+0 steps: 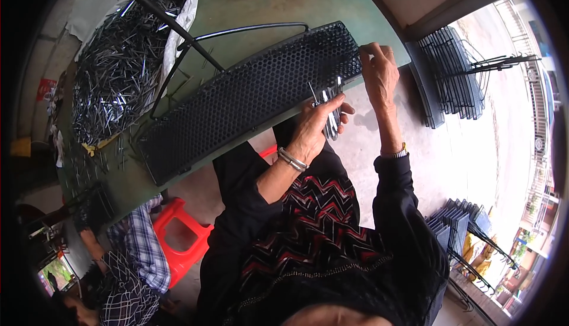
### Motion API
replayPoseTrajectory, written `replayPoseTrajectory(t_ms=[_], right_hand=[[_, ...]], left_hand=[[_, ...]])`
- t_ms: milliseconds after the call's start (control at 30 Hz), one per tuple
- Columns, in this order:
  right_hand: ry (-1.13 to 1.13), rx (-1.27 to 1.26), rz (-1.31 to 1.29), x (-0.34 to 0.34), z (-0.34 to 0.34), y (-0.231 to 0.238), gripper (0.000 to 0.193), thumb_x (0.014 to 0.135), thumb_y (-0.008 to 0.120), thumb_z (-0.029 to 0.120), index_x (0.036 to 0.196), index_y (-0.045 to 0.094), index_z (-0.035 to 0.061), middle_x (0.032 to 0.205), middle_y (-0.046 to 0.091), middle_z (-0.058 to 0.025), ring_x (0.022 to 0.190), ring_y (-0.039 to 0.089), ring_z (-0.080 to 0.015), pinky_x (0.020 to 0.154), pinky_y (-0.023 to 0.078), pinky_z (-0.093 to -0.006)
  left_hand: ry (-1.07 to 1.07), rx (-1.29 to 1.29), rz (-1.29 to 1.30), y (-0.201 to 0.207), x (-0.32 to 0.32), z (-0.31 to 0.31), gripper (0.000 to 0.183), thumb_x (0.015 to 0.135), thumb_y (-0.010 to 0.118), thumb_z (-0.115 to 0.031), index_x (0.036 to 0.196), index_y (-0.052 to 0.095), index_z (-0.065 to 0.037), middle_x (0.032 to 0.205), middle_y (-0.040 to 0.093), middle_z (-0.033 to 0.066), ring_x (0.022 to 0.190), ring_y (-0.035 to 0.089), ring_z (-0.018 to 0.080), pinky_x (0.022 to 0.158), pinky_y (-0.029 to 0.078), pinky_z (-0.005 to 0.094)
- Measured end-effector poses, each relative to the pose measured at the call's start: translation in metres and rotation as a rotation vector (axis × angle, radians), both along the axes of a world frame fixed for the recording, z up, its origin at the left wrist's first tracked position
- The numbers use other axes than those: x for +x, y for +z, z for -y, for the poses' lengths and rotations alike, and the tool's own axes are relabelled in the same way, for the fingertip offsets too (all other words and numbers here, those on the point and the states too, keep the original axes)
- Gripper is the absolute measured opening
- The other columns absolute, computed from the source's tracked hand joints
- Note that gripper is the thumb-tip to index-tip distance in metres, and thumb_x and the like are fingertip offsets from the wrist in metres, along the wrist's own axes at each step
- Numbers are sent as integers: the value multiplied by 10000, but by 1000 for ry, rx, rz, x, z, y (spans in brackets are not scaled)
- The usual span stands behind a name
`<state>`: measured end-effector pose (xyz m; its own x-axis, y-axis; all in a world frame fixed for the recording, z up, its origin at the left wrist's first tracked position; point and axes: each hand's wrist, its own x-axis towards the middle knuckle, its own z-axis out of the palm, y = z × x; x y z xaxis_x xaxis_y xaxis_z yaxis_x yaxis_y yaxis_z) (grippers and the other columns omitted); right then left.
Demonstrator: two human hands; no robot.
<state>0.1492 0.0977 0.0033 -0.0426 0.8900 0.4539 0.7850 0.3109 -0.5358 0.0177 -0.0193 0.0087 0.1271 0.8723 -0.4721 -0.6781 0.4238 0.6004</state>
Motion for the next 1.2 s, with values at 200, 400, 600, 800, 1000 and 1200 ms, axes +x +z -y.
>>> replayPoseTrajectory(t_ms=[200,400,600,800,1000,1200], right_hand=[[59,-113,213,4,3,4,112,855,636,218,944,651,150,873,598,-91,773,612,-244,652,472,-335],[376,-518,-165,20,28,32,224,861,637,232,988,666,51,885,587,-107,787,603,-212,677,461,-332],[556,-748,-256,22,36,43,226,855,631,177,949,647,-28,836,597,-66,762,554,-136,669,440,-290],[589,-807,-319,30,31,39,192,848,630,174,898,638,-11,740,568,-25,725,506,-100,651,425,-264],[411,-583,-491,31,23,45,162,886,567,135,895,630,-14,759,630,-46,699,574,-118,676,464,-253],[162,-88,-387,24,5,26,65,886,547,35,902,600,1,769,655,-73,698,656,-143,651,507,-255]], left_hand=[[10,-22,-34,3,1,2,177,838,667,-223,932,628,-78,783,675,80,623,600,109,482,442,219],[-7,-4,-112,3,1,5,180,834,664,-201,948,641,-63,742,675,74,567,596,105,455,436,217],[-71,18,-173,3,3,5,162,832,668,-182,939,648,-63,753,682,81,547,579,95,451,419,208],[-146,81,-233,3,1,3,203,819,680,-229,919,659,-54,734,690,78,531,559,77,431,403,207],[-167,31,-218,-6,-3,-2,180,822,678,-216,894,647,-55,730,686,84,529,554,79,420,402,214],[-120,-81,-94,-13,-3,-4,173,839,671,-182,970,646,-71,788,682,90,573,573,89,476,438,212]])
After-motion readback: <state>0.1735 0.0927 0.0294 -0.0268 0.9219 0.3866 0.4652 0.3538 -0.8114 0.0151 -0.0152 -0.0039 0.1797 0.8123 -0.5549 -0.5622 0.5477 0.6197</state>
